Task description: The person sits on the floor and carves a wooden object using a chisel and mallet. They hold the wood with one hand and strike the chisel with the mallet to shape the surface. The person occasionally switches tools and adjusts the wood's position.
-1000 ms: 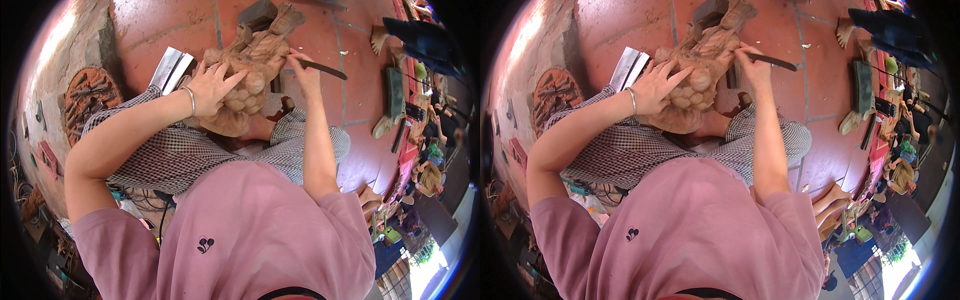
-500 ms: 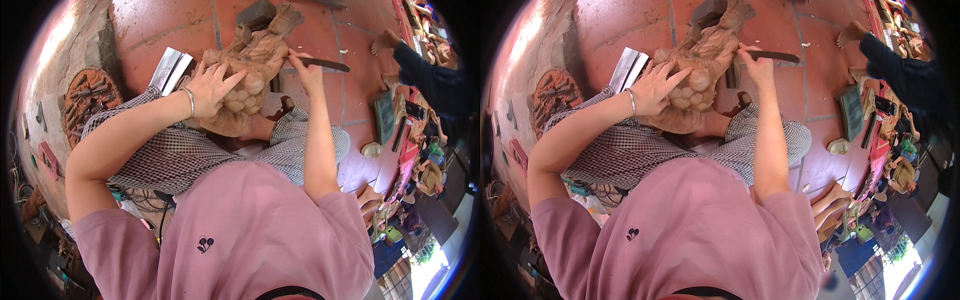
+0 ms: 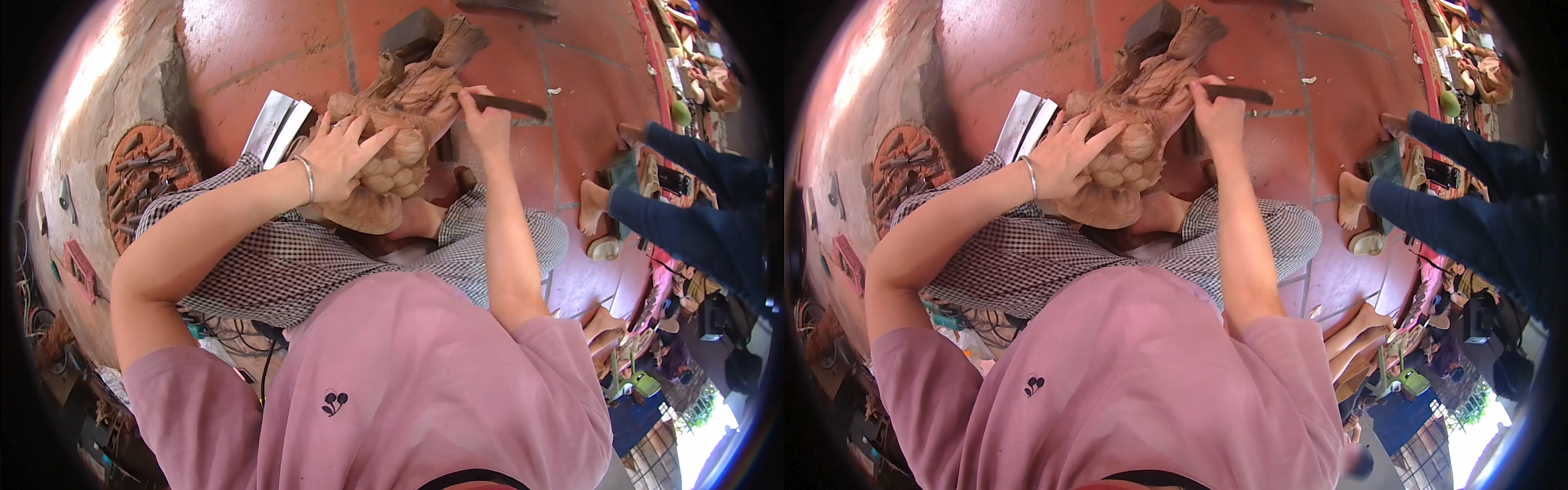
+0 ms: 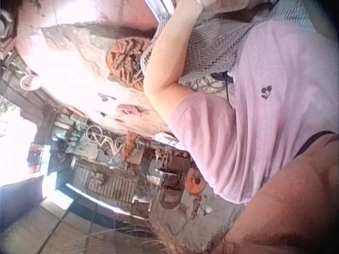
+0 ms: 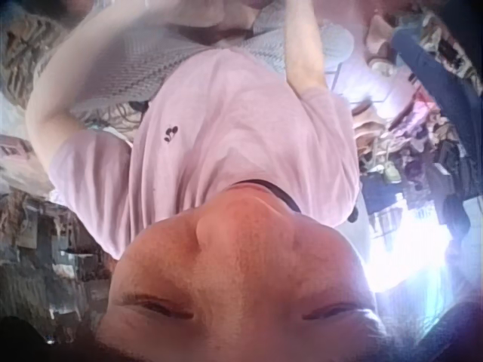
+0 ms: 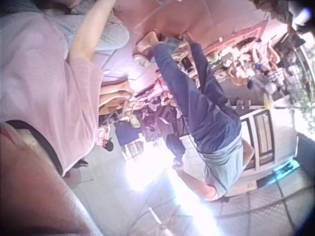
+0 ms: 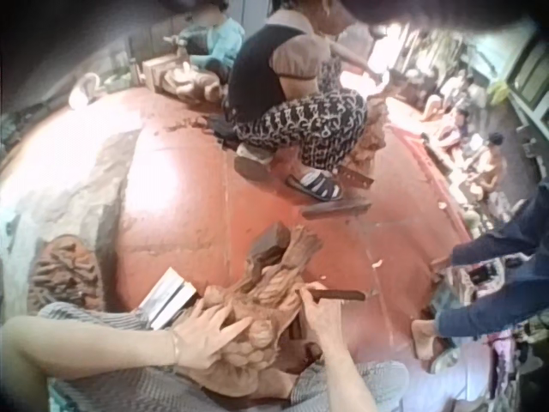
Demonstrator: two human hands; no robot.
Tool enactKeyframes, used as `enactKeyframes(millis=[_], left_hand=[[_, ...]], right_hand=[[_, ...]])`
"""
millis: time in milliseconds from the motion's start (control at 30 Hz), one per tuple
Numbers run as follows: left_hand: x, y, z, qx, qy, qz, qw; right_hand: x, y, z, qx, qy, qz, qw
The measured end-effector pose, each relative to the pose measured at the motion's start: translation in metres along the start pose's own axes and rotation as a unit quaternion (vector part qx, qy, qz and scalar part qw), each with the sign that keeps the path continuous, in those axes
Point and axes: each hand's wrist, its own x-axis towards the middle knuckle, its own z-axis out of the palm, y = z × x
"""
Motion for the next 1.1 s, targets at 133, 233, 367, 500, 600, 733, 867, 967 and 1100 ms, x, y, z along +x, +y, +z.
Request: enactKeyframes(millis=[133,233,367,500,600,733,867,967,1100], left_hand=[[-0.001,0.0,0.004,0.011,0.015,0.006,1.0],[-0.001,0.0,0.004,0.011,0.02,0.003,1.0],[0.0,-0.001,-0.001,0.005,-0.002,0.006,1.0],[-0.003,0.0,0.002,0.013,0.008,-0.001,1.0],[-0.001,0.0,0.003,0.013,0.013,0.009,1.0],[0.0,-0.001,0.002,0.014,0.004,0.005,1.0],[0.0,-0.001,0.004,0.015,0.016,0.005,1.0],[-0.001,-0.001,0.001,0.015,-0.007,0.001,1.0],[0.001,0.002,0.0,0.036,-0.014,-0.003,0.999]], right_hand=[[-0.016,0.001,0.014,-0.088,0.039,-0.117,0.989],[0.002,0.004,-0.005,-0.036,-0.027,-0.002,0.999],[-0.011,-0.014,0.0,0.006,0.008,-0.026,1.0],[-0.006,-0.004,0.002,-0.094,-0.004,-0.132,0.987],[0.003,0.006,0.0,-0.05,-0.002,-0.089,0.995],[-0.005,-0.003,0.009,-0.074,0.044,-0.196,0.977],[0.012,0.006,-0.003,-0.081,-0.022,-0.054,0.995],[0.014,-0.002,-0.005,-0.066,-0.042,0.001,0.997],[-0.011,0.002,0.006,-0.116,0.007,-0.128,0.985]])
